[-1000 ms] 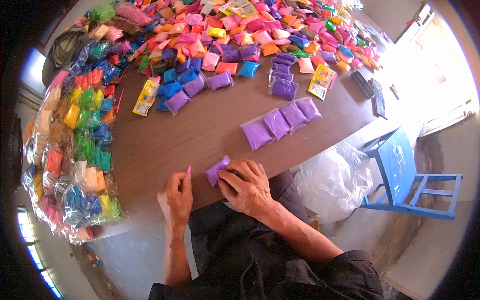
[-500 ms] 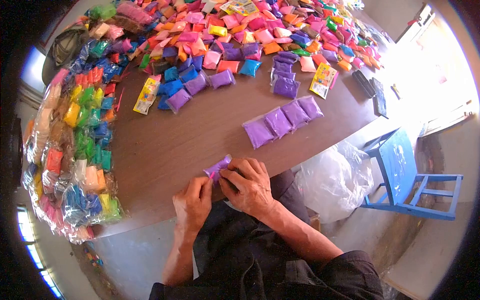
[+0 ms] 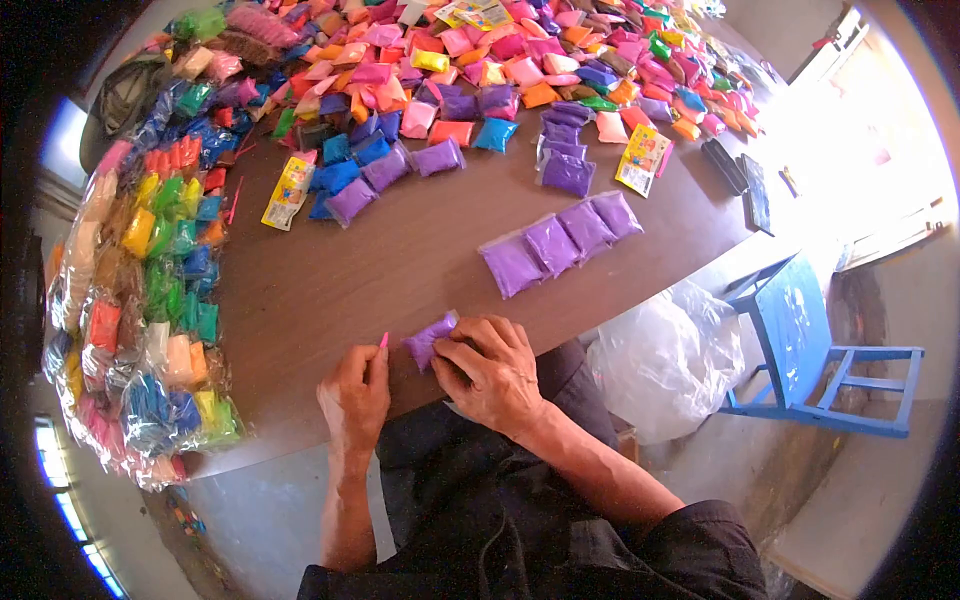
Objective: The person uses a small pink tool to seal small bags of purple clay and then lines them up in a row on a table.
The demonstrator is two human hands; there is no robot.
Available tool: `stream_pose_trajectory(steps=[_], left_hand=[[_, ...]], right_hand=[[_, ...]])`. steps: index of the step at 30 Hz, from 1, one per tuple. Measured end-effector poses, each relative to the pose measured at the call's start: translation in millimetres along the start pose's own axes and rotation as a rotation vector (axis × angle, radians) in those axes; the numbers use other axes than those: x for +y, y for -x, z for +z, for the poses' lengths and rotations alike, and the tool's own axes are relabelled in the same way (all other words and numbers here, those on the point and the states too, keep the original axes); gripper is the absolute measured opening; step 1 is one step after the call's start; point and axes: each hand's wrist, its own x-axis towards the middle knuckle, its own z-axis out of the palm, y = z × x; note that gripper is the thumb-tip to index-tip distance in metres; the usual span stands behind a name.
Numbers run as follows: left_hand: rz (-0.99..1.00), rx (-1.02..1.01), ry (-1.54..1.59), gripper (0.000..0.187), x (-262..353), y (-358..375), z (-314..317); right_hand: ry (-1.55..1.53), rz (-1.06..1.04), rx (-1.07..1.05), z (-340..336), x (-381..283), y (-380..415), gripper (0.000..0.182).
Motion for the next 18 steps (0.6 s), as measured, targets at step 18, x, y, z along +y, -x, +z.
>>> stream_pose_trajectory(steps=[18], left_hand=[[0.016,-0.063,0.054,0.012,10,-13,4]], right_hand=[[-0.003,0.002,-0.016,-3,-1,0,0.026]])
